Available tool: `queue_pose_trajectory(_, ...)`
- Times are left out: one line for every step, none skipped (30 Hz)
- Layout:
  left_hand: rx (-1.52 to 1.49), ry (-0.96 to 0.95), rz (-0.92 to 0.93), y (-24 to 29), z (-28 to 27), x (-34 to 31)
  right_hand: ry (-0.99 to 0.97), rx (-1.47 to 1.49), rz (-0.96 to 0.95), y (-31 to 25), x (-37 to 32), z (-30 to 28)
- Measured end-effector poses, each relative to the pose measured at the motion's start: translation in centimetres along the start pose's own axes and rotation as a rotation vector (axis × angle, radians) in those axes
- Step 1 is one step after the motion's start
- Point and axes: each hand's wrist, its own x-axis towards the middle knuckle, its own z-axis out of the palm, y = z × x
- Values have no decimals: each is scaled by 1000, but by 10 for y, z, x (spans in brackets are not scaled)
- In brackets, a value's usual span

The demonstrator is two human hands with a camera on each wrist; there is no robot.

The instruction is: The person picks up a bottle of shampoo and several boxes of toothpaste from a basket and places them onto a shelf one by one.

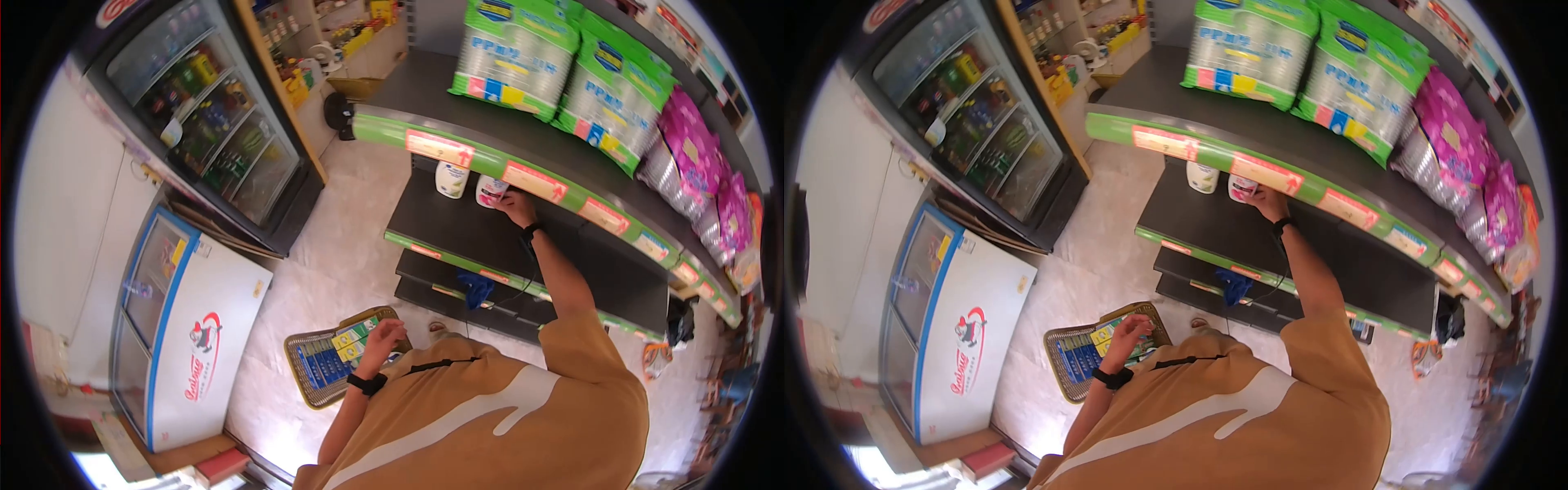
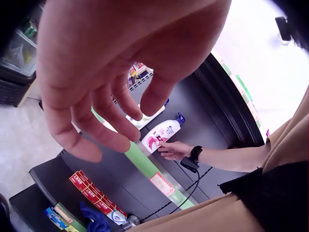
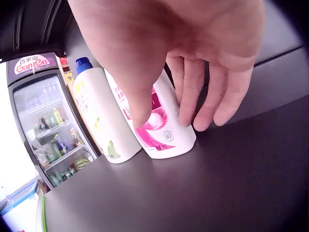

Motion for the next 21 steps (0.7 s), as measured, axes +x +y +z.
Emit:
queue_pose_trajectory(20,-2,-20,0,0,1,9,-53,-18,5,-2,-1)
queue_pose_trajectory(47,-24,-30,-1,1,2,17,-108,-35,9,-4,-2)
queue_pose_trajectory(28,-34,-31,-1,1,1,29,-47,-56,16,-5,-1)
queue_pose_trajectory(7,-43,-32,-2,1,2,55,-55,-45,29,-4,0)
queue_pose_trajectory(23,-63,-30,-3,1,3,95,-70,-66,39,1,3)
queue_pose_trajectory(43,-80,-37,-1,3,3,134,-86,-87,47,5,5)
queue_pose_trajectory(8,-99,-42,1,5,3,150,-82,-68,56,6,3)
queue_pose_trajectory(-27,-117,-50,5,8,1,164,10,-115,49,4,3)
queue_pose_trajectory(-12,-132,-62,8,9,0,178,100,-162,44,-2,4)
queue_pose_trajectory(-27,-139,-75,15,13,-1,192,101,-142,35,-13,7)
queue_pose_trajectory(-44,-144,-86,19,14,1,152,95,-87,25,-25,11)
queue_pose_trajectory(-36,-156,-94,20,15,4,109,88,-35,9,-37,15)
queue_pose_trajectory(-32,-158,-76,20,16,6,118,173,-52,-10,-51,21)
queue_pose_trajectory(-32,-157,-58,20,17,7,118,171,-45,-21,-64,28)
queue_pose_trajectory(-34,-158,-63,19,18,8,56,219,-59,-30,-74,35)
queue_pose_trajectory(-32,-159,-59,19,17,8,-8,267,-75,-39,-84,42)
queue_pose_trajectory(-31,-159,-54,18,17,8,-13,265,-72,-48,-93,50)
queue_pose_trajectory(-35,-157,-59,16,16,7,-77,311,-65,-57,-103,58)
queue_pose_trajectory(-35,-152,-74,10,14,4,-146,357,-50,-64,-114,66)
queue_pose_trajectory(-30,-147,-85,7,11,3,-152,358,-44,-71,-120,71)
queue_pose_trajectory(-33,-143,-92,4,8,0,-169,369,-55,-78,-125,75)
